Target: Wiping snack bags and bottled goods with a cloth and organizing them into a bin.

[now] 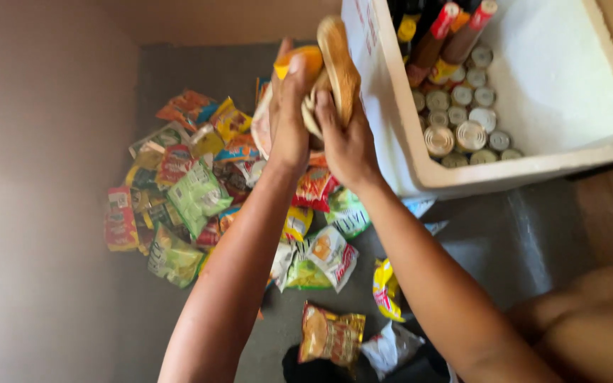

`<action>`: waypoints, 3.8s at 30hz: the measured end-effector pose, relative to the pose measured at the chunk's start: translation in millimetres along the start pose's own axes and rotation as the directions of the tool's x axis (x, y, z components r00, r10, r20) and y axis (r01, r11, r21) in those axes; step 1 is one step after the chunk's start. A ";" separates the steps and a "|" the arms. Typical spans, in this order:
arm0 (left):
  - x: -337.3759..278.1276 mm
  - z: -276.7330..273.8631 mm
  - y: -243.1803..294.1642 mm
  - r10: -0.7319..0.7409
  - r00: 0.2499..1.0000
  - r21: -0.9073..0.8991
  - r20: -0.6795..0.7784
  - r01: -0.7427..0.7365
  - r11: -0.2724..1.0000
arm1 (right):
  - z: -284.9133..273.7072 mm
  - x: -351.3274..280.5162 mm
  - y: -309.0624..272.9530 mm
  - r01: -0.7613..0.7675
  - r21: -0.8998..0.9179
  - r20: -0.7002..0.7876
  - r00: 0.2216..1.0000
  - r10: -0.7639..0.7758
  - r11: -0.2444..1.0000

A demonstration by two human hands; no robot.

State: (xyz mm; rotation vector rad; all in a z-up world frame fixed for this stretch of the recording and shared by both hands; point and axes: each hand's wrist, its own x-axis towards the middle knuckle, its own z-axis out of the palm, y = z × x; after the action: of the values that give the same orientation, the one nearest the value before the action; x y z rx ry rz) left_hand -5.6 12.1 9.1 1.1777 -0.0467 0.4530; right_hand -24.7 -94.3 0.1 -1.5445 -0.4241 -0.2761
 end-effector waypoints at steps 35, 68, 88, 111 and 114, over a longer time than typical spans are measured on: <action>-13.5 12.9 -7.4 0.268 0.960 0.161 -0.083 -0.252 0.954 | -4.3 -13.9 4.8 -0.335 0.698 0.047 0.903 0.426 0.633; -11.6 4.4 20.2 -0.145 0.952 0.348 0.268 0.045 0.936 | -32.6 44.9 -33.7 -0.019 -0.036 -0.030 0.999 0.018 0.999; -7.9 24.5 1.7 -0.045 0.995 0.165 -0.087 0.059 0.985 | -7.4 8.5 -10.7 0.101 -0.357 -0.247 0.948 -0.199 0.928; -10.0 49.2 -11.9 -0.121 0.976 0.378 0.181 0.044 0.925 | -102.9 7.1 -44.1 -0.135 -0.632 0.199 0.923 0.329 0.763; 8.4 97.4 -5.7 -0.053 0.967 0.307 0.249 -0.027 0.951 | -138.0 62.4 -54.7 0.101 -0.626 0.283 0.953 0.105 0.774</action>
State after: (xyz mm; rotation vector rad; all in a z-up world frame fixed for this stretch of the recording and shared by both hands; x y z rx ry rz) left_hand 23.3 -74.5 44.6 1.5404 -0.1965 0.3005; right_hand 20.2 -226.9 79.7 -2.2790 -0.6100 -0.1848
